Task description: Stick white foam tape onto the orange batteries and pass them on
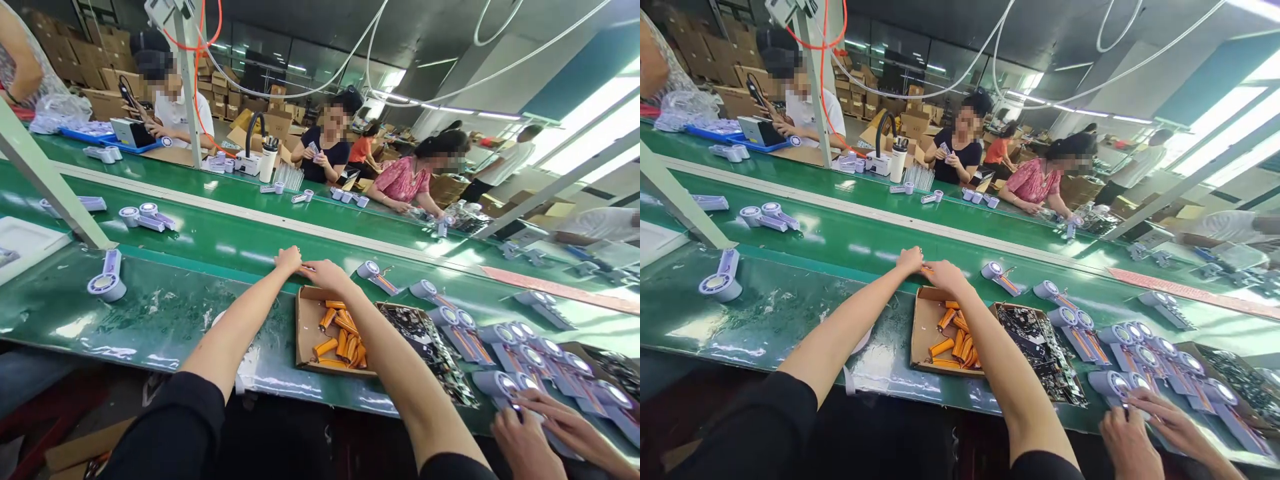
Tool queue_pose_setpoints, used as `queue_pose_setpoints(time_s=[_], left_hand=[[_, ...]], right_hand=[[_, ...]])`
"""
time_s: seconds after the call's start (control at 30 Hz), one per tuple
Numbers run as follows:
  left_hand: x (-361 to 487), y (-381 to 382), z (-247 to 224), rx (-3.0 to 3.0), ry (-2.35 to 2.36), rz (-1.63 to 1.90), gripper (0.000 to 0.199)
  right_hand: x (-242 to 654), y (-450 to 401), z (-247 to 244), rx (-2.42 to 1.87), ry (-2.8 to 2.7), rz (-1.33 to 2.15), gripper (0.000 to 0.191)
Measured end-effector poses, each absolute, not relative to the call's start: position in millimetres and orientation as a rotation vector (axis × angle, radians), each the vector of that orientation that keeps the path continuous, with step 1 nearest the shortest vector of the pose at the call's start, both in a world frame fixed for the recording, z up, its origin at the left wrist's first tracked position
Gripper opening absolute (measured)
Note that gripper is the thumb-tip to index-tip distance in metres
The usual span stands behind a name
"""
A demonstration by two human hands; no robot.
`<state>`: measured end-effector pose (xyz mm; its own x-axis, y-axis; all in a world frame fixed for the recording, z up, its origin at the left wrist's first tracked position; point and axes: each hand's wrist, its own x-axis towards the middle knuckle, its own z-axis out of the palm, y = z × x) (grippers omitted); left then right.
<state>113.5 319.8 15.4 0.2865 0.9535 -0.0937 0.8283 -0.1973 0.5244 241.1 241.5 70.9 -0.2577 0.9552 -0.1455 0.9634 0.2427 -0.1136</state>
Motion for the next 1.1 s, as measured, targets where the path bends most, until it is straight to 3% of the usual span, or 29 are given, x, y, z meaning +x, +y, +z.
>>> queue_pose_setpoints(time_s=[0.17, 0.33, 0.4, 0.47, 0.53, 0.6, 0.67, 0.7, 0.8, 0.87, 0.93, 1.0, 1.1], left_hand=[[71.2, 274.5, 30.5, 2.182, 1.583, 0.483, 0.043], [-71.0, 168.3, 3.7, 2.648, 0.913, 0.427, 0.043], [-125.7, 130.4, -12.3, 2.752, 0.916, 0.353, 0.054], [-157.5, 105.2, -21.2, 2.818, 0.979, 0.380, 0.047], [-161.2, 93.0, -19.6, 2.857, 1.064, 0.506, 0.039], [-141.8, 90.2, -10.1, 2.859, 1.126, 0.686, 0.035], [-110.8, 91.7, 1.9, 2.839, 1.118, 0.853, 0.033], [-95.2, 92.8, 7.1, 2.831, 1.080, 0.915, 0.032], [-63.7, 95.5, 13.4, 2.801, 0.976, 1.002, 0.038], [-61.1, 97.2, 8.3, 2.713, 1.032, 1.040, 0.037], [-70.1, 98.4, -1.8, 2.585, 1.185, 1.057, 0.029], [-83.1, 98.0, -12.3, 2.509, 1.329, 1.055, 0.024], [-94.2, 94.4, -20.9, 2.524, 1.396, 1.039, 0.025]], right_hand=[[285.4, 152.4, 78.2, 2.092, 2.643, -0.288, 0.038], [326.7, 35.8, 53.3, 2.263, 2.976, -0.634, 0.060], [326.5, 2.0, 38.9, 2.329, 2.986, -0.793, 0.061], [313.8, -17.3, 26.5, 2.406, 2.980, -0.957, 0.056], [289.6, -22.0, 19.2, 2.457, 2.916, -1.252, 0.044], [257.1, -15.5, 18.6, 2.346, 2.731, -1.780, 0.030], [222.5, -3.3, 23.2, 2.025, 2.496, -2.249, 0.053], [206.8, 2.9, 26.2, 1.869, 2.432, -2.339, 0.055], [173.9, 13.6, 30.0, 1.540, 2.544, -2.244, 0.028], [168.0, 12.8, 26.0, 1.345, 2.713, -1.999, 0.033], [176.4, 10.0, 20.7, 1.199, 2.762, -1.706, 0.027], [197.4, 12.0, 19.8, 1.204, 2.732, -1.534, 0.018], [241.6, 33.9, 29.8, 1.522, 2.839, -1.276, 0.028]])
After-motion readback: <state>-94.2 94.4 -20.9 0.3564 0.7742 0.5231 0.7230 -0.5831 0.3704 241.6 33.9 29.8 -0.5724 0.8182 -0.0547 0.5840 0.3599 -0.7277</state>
